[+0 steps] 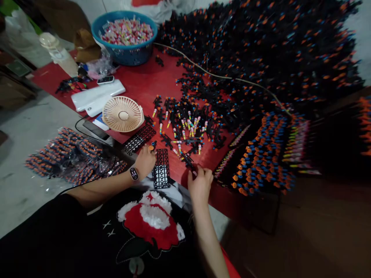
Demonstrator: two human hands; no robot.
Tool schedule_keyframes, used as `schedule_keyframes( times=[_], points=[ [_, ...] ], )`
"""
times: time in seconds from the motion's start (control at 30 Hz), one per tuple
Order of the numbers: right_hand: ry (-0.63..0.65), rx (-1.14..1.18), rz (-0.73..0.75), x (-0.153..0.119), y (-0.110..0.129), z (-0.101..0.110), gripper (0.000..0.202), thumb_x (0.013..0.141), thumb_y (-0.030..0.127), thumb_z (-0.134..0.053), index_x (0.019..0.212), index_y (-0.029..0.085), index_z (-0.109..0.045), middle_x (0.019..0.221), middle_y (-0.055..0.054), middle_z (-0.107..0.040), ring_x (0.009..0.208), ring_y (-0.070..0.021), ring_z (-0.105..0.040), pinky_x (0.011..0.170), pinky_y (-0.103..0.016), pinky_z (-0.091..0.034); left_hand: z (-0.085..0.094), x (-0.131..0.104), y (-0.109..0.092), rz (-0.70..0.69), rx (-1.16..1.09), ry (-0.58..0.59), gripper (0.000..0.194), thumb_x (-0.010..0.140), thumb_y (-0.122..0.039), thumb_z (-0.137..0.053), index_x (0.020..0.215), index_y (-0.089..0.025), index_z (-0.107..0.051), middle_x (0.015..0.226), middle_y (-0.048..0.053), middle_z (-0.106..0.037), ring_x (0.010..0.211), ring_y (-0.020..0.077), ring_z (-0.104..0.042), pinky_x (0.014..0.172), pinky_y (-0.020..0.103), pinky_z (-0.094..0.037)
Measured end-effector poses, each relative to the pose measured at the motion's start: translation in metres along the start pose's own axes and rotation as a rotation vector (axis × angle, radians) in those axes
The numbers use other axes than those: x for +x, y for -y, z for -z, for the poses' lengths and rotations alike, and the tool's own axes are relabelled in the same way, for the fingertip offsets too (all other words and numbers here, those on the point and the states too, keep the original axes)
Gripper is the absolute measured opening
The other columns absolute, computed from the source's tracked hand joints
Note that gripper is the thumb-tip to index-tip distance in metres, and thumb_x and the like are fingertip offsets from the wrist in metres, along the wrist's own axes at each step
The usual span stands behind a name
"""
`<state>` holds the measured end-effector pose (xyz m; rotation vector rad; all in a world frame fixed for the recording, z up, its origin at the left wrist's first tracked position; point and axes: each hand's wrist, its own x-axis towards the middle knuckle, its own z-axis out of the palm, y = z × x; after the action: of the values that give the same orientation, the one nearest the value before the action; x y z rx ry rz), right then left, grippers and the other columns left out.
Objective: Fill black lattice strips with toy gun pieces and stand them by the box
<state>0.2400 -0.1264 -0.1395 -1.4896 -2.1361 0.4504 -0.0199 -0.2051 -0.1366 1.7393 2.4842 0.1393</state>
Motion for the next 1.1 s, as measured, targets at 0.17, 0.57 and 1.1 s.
schedule_keyframes(
  times=[0.17,0.57,1.1],
  points=[
    [0.045,0.135,-0.078,-0.004,-0.018,-0.002,0.048,0.101,0.061,-0.056,0.096,0.017,-0.075,0.102,-0.018,-0.071,0.091,-0.0313,-0.067,0.091,-0.051,-0.06,0.005,0.003,0.007,0.001,-0.04,-0.012,0.045,0.114,-0.025,-0.043,0.124,0.002,-0.077,0.128,0.032,-0.072,0.119,0.0407,-0.066,0.097,0.051,-0.057],
    [0.328,0.951,-0.226,0.012,0.081,-0.059,0.045,0.089,0.066,-0.079,0.103,0.023,-0.073,0.102,-0.011,-0.083,0.091,-0.0265,-0.079,0.089,-0.044,-0.069,-0.01,0.024,0.046,-0.216,-0.614,-0.122,0.014,0.104,-0.015,-0.064,0.101,-0.018,-0.076,0.099,0.009,-0.08,0.1,0.0253,-0.076,0.096,0.04,-0.063],
    [0.42,0.781,-0.042,0.028,0.078,-0.087,0.029,0.101,0.053,-0.068,0.113,0.028,-0.072,0.116,-0.005,-0.081,0.115,-0.0258,-0.076,0.112,-0.046,-0.059,-0.02,0.032,0.063,-0.323,-0.744,-0.136,0.017,0.106,-0.023,-0.066,0.097,-0.022,-0.08,0.101,0.007,-0.082,0.099,0.0222,-0.077,0.095,0.036,-0.062]
  ],
)
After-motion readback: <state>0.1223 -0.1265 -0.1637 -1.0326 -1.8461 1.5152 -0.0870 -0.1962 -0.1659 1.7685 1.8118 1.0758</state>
